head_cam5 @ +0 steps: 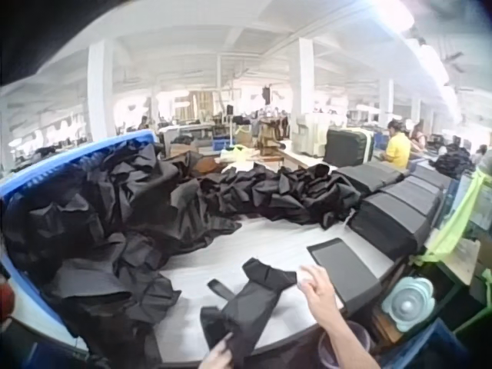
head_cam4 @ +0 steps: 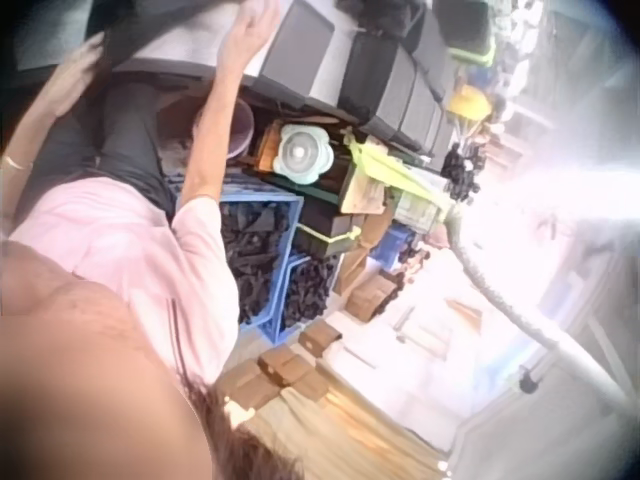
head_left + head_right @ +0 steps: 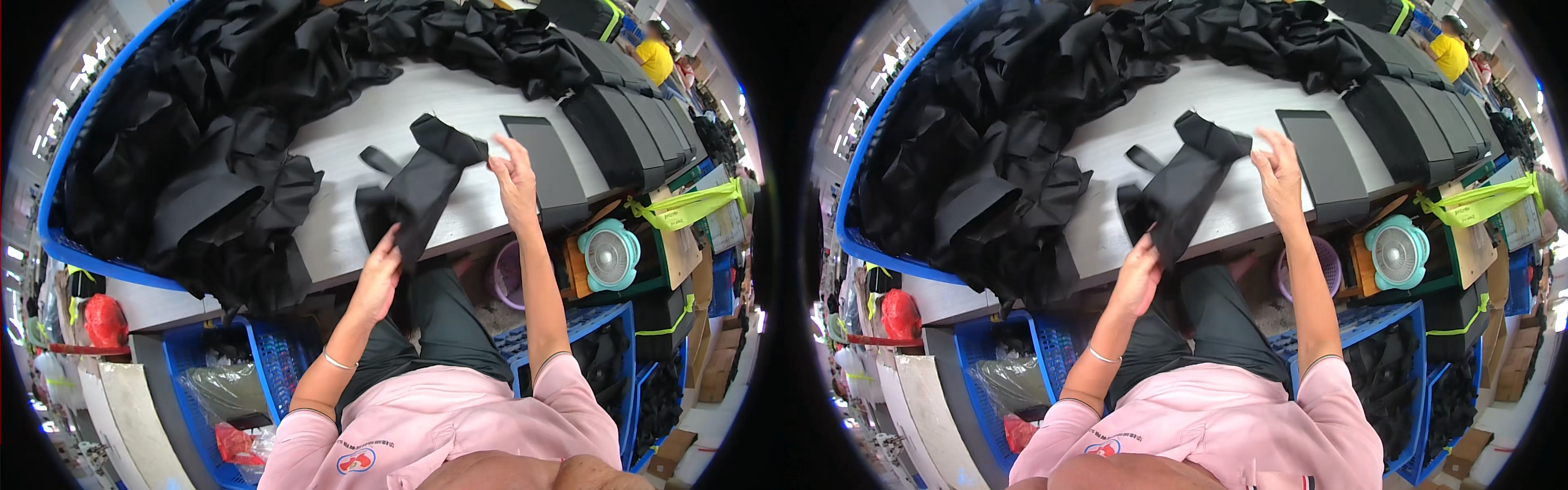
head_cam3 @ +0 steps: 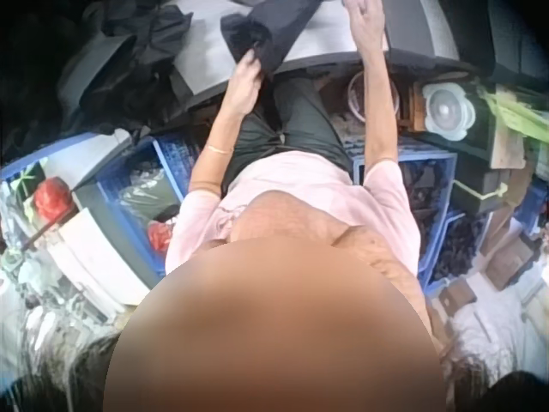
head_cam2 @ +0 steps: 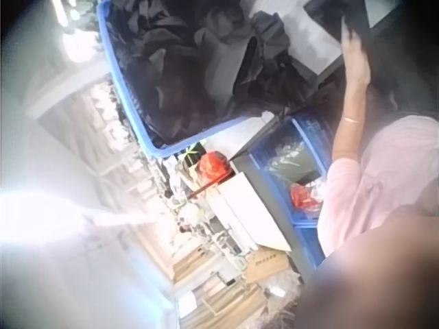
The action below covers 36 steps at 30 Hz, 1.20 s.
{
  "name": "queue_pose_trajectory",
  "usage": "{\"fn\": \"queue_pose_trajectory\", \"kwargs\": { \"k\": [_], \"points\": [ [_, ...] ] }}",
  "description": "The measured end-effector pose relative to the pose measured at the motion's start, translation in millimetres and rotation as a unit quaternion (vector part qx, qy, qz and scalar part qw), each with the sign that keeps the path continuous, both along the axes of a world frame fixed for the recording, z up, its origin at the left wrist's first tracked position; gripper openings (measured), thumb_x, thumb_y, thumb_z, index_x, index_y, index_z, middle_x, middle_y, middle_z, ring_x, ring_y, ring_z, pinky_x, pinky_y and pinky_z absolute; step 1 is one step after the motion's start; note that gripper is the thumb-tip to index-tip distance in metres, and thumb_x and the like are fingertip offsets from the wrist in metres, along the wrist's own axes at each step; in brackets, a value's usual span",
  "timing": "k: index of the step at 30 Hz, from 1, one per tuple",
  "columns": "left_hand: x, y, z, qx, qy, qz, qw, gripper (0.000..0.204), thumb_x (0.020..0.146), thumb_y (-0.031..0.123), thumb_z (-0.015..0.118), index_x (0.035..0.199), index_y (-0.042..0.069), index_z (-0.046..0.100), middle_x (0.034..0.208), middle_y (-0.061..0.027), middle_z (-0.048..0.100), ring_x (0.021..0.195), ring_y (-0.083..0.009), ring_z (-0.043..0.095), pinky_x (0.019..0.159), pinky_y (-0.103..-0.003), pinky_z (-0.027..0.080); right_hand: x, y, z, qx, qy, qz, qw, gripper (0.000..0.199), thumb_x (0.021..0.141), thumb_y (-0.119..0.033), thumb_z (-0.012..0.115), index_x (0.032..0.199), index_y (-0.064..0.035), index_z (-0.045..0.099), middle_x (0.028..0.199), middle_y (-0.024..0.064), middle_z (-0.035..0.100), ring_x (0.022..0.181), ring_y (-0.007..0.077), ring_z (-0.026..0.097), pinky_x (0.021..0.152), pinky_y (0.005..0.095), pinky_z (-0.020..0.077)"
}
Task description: Folding and inspecting black fabric components at a factory workstation.
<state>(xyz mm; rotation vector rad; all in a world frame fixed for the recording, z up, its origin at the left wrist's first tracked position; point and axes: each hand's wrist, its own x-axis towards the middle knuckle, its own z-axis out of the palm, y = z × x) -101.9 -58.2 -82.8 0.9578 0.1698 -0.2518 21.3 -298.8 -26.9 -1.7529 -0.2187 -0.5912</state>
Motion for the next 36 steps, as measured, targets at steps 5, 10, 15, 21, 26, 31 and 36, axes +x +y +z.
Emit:
{"fn": "queue_pose_trajectory", "kwargs": {
  "k": [5,10,15,21,26,31,36],
  "points": [
    [-24,25,-21,0.195,-0.129,0.155,0.960,0.038,0.094,0.004,0.067,0.130,-0.002,0.057,0.125,-0.0077,0.060,0.101,-0.0127,0.061,0.092,-0.027,0.050,-49,20,-27,0.016,0.080,0.002,0.997,0.020,0.100,-0.007,0.056,0.112,0.0056,0.066,0.107,0.0105,0.064,0.090,0.0177,0.068,0.079,0.0286,0.0529],
    [34,26,-10,0.220,-0.128,0.284,0.924,0.052,0.089,0.005,0.072,0.135,-0.003,0.050,0.130,-0.0131,0.055,0.103,-0.0135,0.059,0.089,-0.028,0.052,-91,65,-41,0.076,0.094,0.072,0.990,0.010,0.094,-0.002,0.065,0.100,0.0040,0.068,0.094,0.0077,0.068,0.077,0.0113,0.067,0.071,0.0236,0.0510],
    [73,10,-19,0.091,-0.072,0.128,0.985,0.072,0.090,0.015,0.074,0.147,-0.004,0.034,0.131,-0.0124,0.056,0.101,-0.0137,0.059,0.079,-0.027,0.051,-66,101,-25,-0.078,0.014,0.074,0.994,0.027,0.084,-0.008,0.077,0.107,0.0020,0.066,0.095,0.0080,0.067,0.073,0.0128,0.063,0.064,0.0254,0.0503],
    [79,1,-9,0.078,-0.075,-0.008,0.994,0.040,0.094,0.022,0.068,0.129,0.006,0.057,0.107,0.0000,0.065,0.090,-0.0064,0.059,0.074,-0.023,0.047,-52,84,-58,0.083,0.228,0.076,0.967,0.015,0.093,-0.011,0.072,0.094,0.0013,0.063,0.082,-0.0031,0.060,0.075,0.0033,0.054,0.066,0.0201,0.0451],
    [80,-4,11,-0.161,-0.073,-0.087,0.980,0.030,0.095,0.020,0.069,0.119,0.007,0.058,0.097,0.0008,0.066,0.083,-0.0060,0.061,0.072,-0.021,0.049,-57,71,-55,0.133,0.200,0.105,0.965,0.011,0.094,-0.006,0.067,0.102,0.0011,0.066,0.090,-0.0011,0.066,0.081,0.0043,0.058,0.072,0.0199,0.0472],
    [87,-4,29,-0.010,-0.137,-0.187,0.973,0.041,0.083,0.003,0.079,0.120,0.006,0.061,0.089,0.0045,0.063,0.076,-0.0028,0.058,0.064,-0.017,0.047,-58,70,-48,0.164,0.167,0.103,0.967,0.011,0.093,-0.004,0.067,0.103,-0.0004,0.067,0.093,0.0000,0.069,0.082,0.0055,0.060,0.073,0.0212,0.0492],
    [74,-6,47,0.242,-0.202,-0.145,0.938,0.040,0.077,-0.002,0.078,0.115,0.004,0.068,0.072,0.0076,0.039,0.067,-0.0020,0.042,0.059,-0.020,0.039,-60,64,-53,0.109,0.222,0.106,0.963,0.012,0.091,-0.004,0.064,0.102,-0.0021,0.066,0.087,0.0032,0.068,0.083,0.0059,0.061,0.072,0.0253,0.0505]
  ]
}}
